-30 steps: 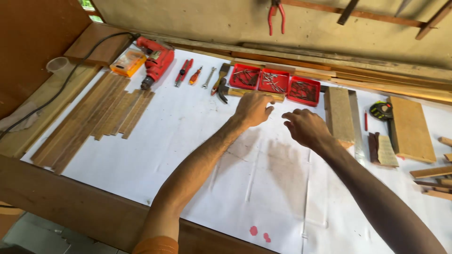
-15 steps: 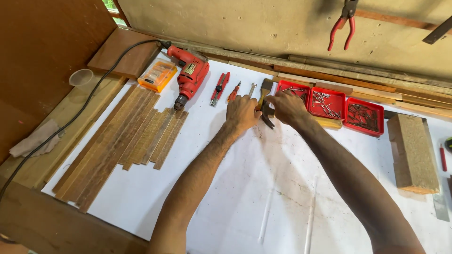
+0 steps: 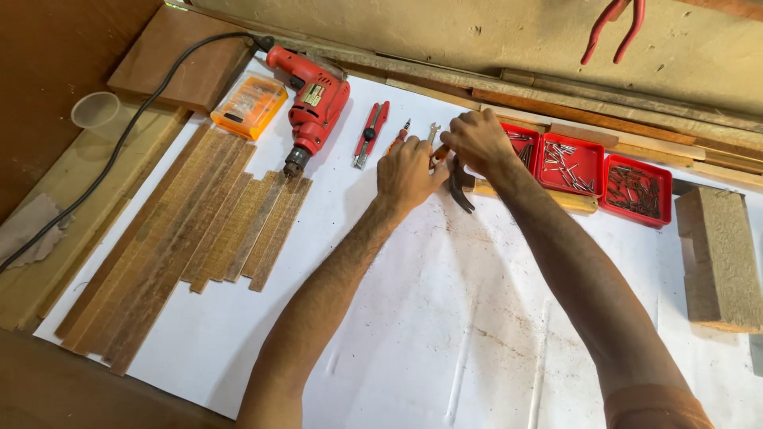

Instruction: Using a piece of sandpaper to smooth the edges and surfaces of small wooden slats on a workbench.

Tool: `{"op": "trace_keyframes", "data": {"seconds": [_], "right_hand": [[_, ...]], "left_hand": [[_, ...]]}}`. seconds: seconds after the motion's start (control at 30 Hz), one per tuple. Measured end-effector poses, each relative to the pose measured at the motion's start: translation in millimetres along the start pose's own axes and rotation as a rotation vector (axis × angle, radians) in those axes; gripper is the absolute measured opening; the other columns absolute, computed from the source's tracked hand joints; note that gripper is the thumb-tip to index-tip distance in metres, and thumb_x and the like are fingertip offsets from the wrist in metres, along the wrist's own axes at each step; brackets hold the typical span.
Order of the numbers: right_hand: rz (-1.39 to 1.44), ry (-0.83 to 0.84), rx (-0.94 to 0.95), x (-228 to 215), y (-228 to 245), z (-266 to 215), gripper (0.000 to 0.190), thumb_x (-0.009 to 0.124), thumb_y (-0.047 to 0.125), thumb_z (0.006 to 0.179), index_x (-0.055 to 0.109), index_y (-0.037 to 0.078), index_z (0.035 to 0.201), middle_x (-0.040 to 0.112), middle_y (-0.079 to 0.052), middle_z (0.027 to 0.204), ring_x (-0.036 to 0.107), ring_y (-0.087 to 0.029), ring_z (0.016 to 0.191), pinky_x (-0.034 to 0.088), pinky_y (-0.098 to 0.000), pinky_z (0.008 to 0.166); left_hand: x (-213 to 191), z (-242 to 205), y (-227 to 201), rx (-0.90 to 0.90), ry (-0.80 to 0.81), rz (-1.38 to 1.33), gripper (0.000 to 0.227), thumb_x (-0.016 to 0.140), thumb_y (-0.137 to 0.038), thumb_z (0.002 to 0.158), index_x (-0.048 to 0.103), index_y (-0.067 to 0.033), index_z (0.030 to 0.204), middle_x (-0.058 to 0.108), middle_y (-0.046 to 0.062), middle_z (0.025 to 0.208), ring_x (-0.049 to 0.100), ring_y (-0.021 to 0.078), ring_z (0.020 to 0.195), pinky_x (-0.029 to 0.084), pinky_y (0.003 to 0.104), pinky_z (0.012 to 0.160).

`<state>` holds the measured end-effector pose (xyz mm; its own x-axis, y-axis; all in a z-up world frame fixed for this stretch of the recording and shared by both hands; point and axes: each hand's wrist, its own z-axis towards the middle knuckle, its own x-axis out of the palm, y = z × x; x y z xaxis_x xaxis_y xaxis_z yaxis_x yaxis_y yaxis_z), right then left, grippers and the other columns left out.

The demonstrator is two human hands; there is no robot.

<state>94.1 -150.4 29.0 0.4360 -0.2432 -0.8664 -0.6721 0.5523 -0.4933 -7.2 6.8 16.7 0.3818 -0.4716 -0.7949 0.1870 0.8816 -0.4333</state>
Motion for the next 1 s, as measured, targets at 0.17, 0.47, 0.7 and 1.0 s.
{"op": "trace_keyframes", "data": {"seconds": [0.17, 0.47, 0.7, 1.0], "right_hand": [[0.352, -0.438, 0.116, -38, -19, -33, 0.019, 0.073, 0.016, 0.098, 0.073, 0.018, 0.117, 0.068, -0.008, 0.113, 0.069, -0.029, 0.105, 0.059, -0.0425, 0.081], [0.8, -0.282, 0.495, -97, -34, -247, 0.009, 0.074, 0.012, 0.091, 0.07, 0.006, 0.097, 0.071, -0.011, 0.094, 0.071, -0.031, 0.084, 0.057, -0.0434, 0.073], [0.89, 0.058, 0.915, -136, -3, -450, 0.011, 0.071, 0.015, 0.088, 0.074, 0.008, 0.095, 0.079, -0.008, 0.087, 0.075, -0.025, 0.082, 0.059, -0.0416, 0.077], [0.749, -0.004, 0.881, -109, 53, -521, 0.022, 0.074, 0.02, 0.088, 0.077, 0.009, 0.107, 0.074, -0.016, 0.094, 0.071, -0.036, 0.084, 0.058, -0.0471, 0.073]], "left_hand": [[-51, -8, -16, 0.14, -0.264, -0.283, 0.031, 0.077, -0.035, 0.09, 0.068, -0.0096, 0.106, 0.064, 0.005, 0.086, 0.063, 0.0217, 0.077, 0.053, 0.039, 0.064], [-39, -68, -120, 0.283, 0.1, -0.574, 0.031, 0.078, -0.028, 0.091, 0.067, -0.0095, 0.113, 0.063, 0.003, 0.086, 0.059, 0.0168, 0.072, 0.053, 0.035, 0.064], [19, -147, -266, 0.476, 0.439, -0.645, 0.032, 0.079, -0.027, 0.087, 0.07, -0.0112, 0.113, 0.068, 0.005, 0.09, 0.066, 0.0228, 0.082, 0.057, 0.039, 0.072], [49, -207, -316, 0.531, 0.544, -0.513, 0.035, 0.08, -0.029, 0.087, 0.069, -0.0111, 0.115, 0.07, 0.005, 0.096, 0.068, 0.0256, 0.094, 0.056, 0.04, 0.08]]}}
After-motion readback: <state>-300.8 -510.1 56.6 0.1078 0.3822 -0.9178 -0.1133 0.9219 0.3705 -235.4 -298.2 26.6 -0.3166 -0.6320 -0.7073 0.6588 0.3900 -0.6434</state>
